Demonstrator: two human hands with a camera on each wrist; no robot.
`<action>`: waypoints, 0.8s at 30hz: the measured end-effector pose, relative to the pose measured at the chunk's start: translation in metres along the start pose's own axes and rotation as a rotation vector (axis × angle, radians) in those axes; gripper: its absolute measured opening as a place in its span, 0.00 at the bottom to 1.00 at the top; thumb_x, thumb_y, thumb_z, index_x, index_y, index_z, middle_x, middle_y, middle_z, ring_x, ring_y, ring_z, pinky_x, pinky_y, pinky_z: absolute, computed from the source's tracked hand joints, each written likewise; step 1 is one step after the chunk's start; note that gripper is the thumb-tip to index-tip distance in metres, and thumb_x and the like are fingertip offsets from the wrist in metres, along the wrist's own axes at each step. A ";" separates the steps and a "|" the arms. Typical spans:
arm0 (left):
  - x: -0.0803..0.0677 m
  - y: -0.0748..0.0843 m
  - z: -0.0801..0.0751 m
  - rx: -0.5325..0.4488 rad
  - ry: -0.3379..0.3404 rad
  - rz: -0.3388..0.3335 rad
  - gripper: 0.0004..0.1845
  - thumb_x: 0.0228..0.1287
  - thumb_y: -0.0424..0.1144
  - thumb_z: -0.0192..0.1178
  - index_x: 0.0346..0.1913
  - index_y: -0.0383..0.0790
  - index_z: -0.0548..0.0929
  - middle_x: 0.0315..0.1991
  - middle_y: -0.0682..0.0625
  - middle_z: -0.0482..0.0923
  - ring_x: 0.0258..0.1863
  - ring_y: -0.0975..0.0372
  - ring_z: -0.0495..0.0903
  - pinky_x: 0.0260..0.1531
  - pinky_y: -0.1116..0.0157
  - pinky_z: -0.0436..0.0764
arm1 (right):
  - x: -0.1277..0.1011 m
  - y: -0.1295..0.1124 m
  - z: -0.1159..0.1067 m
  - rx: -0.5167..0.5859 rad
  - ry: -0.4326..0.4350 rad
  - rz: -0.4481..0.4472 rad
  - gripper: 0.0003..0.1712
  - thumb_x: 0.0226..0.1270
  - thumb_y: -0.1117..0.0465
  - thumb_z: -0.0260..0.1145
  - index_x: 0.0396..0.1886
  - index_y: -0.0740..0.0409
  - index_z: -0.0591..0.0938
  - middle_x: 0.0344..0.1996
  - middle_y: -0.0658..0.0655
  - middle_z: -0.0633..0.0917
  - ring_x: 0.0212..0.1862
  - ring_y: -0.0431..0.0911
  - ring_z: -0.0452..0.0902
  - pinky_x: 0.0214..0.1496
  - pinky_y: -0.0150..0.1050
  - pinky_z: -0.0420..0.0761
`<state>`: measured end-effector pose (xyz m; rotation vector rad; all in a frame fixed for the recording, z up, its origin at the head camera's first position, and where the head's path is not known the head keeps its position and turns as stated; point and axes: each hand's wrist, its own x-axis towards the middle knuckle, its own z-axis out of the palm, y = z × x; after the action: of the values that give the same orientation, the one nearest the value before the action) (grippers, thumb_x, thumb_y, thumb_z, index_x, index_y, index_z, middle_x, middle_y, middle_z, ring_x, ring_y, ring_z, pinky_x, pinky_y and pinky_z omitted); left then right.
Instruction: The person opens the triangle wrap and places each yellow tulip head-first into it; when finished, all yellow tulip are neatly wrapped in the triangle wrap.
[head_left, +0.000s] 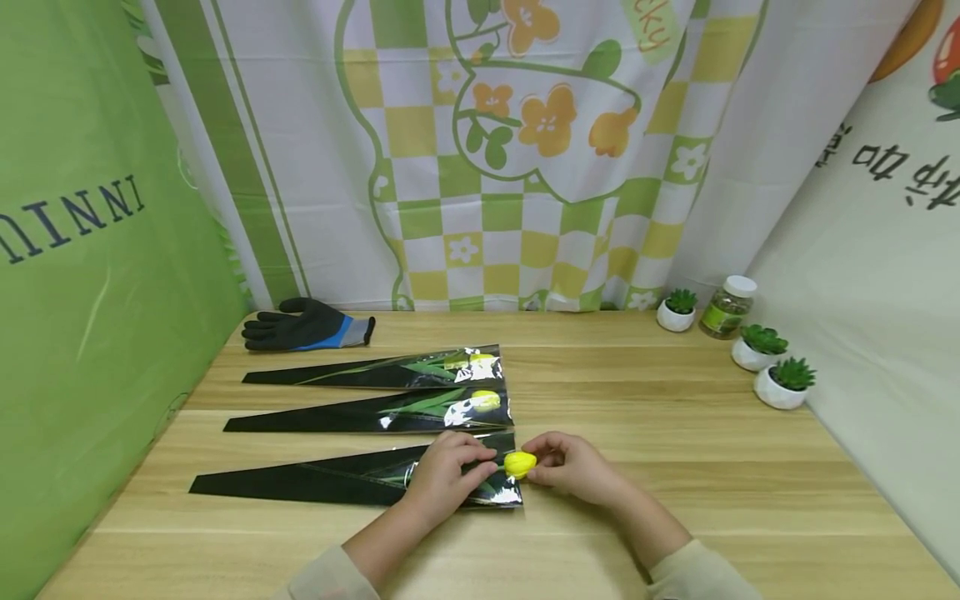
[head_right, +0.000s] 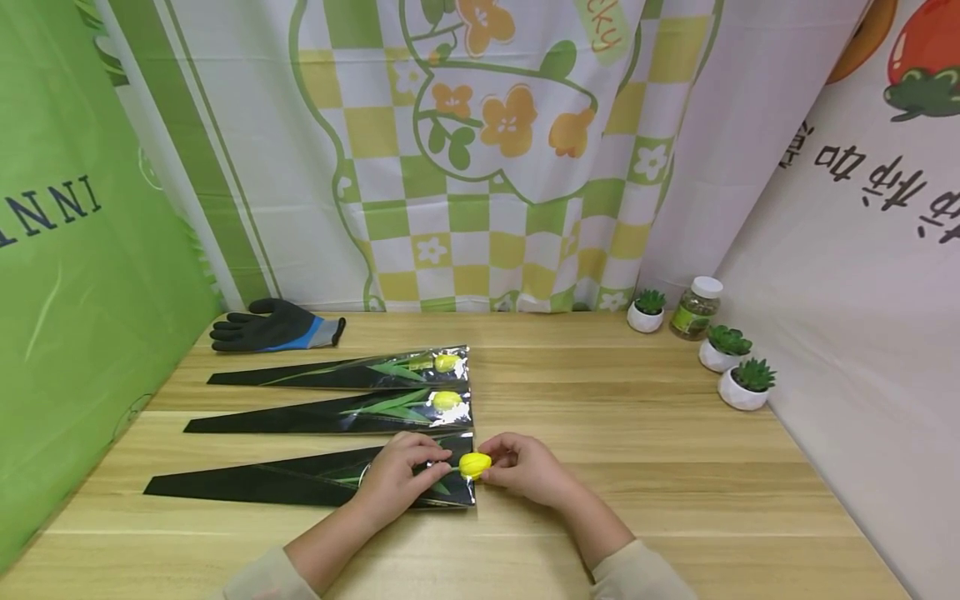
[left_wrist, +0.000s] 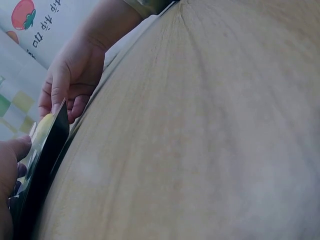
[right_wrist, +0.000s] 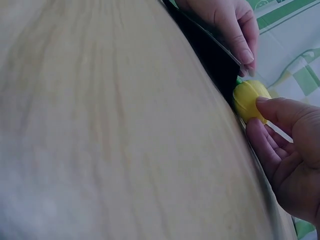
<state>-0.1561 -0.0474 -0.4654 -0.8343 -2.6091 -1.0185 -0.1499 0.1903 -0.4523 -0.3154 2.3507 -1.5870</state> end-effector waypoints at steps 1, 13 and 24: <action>0.000 0.000 0.000 -0.002 0.000 0.000 0.09 0.62 0.44 0.67 0.43 0.48 0.90 0.39 0.57 0.84 0.43 0.64 0.77 0.46 0.64 0.78 | 0.001 0.000 0.001 0.016 -0.006 -0.006 0.23 0.59 0.64 0.72 0.53 0.69 0.79 0.36 0.57 0.84 0.35 0.41 0.77 0.30 0.27 0.78; 0.002 0.000 0.001 -0.022 0.038 0.021 0.09 0.59 0.43 0.69 0.41 0.46 0.91 0.37 0.56 0.84 0.41 0.64 0.78 0.44 0.65 0.78 | 0.007 -0.005 0.015 0.040 -0.007 0.040 0.20 0.60 0.65 0.71 0.51 0.69 0.81 0.40 0.58 0.86 0.38 0.41 0.81 0.38 0.32 0.83; 0.002 -0.001 0.002 -0.015 0.055 0.029 0.08 0.58 0.42 0.70 0.41 0.47 0.91 0.38 0.57 0.84 0.41 0.64 0.77 0.42 0.66 0.78 | 0.013 -0.010 0.022 -0.044 0.001 -0.018 0.18 0.57 0.65 0.73 0.46 0.68 0.83 0.32 0.55 0.83 0.28 0.39 0.75 0.26 0.29 0.78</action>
<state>-0.1583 -0.0462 -0.4666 -0.8334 -2.5389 -1.0391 -0.1540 0.1634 -0.4521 -0.3461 2.3928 -1.5453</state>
